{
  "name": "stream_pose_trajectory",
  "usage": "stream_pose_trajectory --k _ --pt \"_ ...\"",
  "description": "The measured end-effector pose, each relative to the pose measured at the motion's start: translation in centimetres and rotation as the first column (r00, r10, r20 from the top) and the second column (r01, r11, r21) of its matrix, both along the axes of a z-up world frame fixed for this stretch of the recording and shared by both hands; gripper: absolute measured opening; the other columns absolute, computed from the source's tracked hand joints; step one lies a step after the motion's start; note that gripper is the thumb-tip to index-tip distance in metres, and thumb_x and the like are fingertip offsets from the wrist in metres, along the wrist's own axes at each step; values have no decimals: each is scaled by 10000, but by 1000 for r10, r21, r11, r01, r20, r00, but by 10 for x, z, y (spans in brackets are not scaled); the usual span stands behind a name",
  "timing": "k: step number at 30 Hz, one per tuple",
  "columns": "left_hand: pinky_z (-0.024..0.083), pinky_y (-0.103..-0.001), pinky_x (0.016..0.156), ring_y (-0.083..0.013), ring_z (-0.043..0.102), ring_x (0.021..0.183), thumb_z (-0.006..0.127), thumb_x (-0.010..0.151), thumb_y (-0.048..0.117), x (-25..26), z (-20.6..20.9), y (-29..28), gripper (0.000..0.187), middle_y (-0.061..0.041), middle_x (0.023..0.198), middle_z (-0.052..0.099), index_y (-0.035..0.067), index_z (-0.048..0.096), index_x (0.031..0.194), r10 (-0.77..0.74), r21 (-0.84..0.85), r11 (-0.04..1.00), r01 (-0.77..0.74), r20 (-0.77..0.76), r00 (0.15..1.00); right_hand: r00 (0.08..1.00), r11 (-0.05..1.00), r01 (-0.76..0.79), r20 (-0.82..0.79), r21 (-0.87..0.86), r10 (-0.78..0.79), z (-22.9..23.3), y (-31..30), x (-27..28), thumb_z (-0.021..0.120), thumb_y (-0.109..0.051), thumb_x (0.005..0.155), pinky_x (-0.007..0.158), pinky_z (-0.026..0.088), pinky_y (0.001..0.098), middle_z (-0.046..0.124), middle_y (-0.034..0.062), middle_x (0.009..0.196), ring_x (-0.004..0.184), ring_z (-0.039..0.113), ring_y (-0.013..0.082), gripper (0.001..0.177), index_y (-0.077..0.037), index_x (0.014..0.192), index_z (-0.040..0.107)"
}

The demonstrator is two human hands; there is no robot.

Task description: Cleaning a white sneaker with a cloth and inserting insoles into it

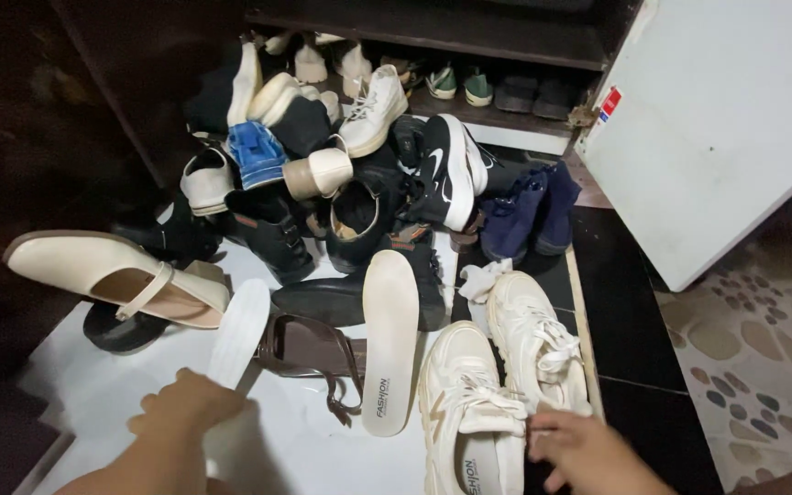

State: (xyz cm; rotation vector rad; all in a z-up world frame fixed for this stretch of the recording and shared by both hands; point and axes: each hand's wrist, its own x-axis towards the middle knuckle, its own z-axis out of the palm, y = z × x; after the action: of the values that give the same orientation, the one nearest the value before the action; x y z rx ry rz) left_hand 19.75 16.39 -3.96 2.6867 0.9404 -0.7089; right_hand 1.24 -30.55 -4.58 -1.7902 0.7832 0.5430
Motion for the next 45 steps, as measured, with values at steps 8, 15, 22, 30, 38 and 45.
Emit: stream_pose_trajectory --k 8,15,22,30,38,45 --pt "540 -462 842 -383 774 889 900 667 494 13 3 8 775 -240 968 797 -13 720 1226 -60 -302 945 127 222 973 976 981 -30 205 -190 69 -16 1 -3 676 -220 960 504 486 289 752 90 755 551 608 163 221 -49 1054 781" --pt "607 -444 791 -346 766 892 927 589 406 -114 118 -175 847 -202 970 756 42 574 1268 -125 -452 735 505 643 756 889 999 -31 458 -10 32 -9 37 -2 679 -228 945 636 554 276 756 64 875 708 685 120 335 -107 1257 697" --pt "566 -502 876 -426 724 982 816 778 371 -167 34 -300 866 -277 990 722 10 386 1438 -340 -572 507 645 555 759 809 849 355 327 391 -489 2 28 -8 662 -203 980 703 543 384 799 182 1011 836 705 243 411 -49 1360 641" --pt "581 -405 837 -302 758 886 653 905 380 -152 122 -295 407 -162 938 750 209 664 1275 -363 -773 98 627 559 746 688 781 608 396 142 -608 70 -36 -10 611 -161 985 667 532 427 717 206 998 806 671 287 379 -15 1335 630" --pt "544 -459 864 -324 718 1020 678 871 236 -76 33 -379 263 -134 1123 753 124 787 1082 -883 -44 -96 994 465 -64 613 695 719 438 36 -657 102 -61 -14 468 -193 1078 528 520 432 707 257 985 655 627 301 452 6 1482 435" --pt "582 -379 835 -265 709 1123 776 871 215 -68 27 -421 267 -67 1207 748 150 794 1130 -984 26 18 1000 179 13 740 808 589 417 -24 -528 96 -52 -7 484 -303 1095 385 413 435 646 270 796 465 506 298 453 -5 1436 486"
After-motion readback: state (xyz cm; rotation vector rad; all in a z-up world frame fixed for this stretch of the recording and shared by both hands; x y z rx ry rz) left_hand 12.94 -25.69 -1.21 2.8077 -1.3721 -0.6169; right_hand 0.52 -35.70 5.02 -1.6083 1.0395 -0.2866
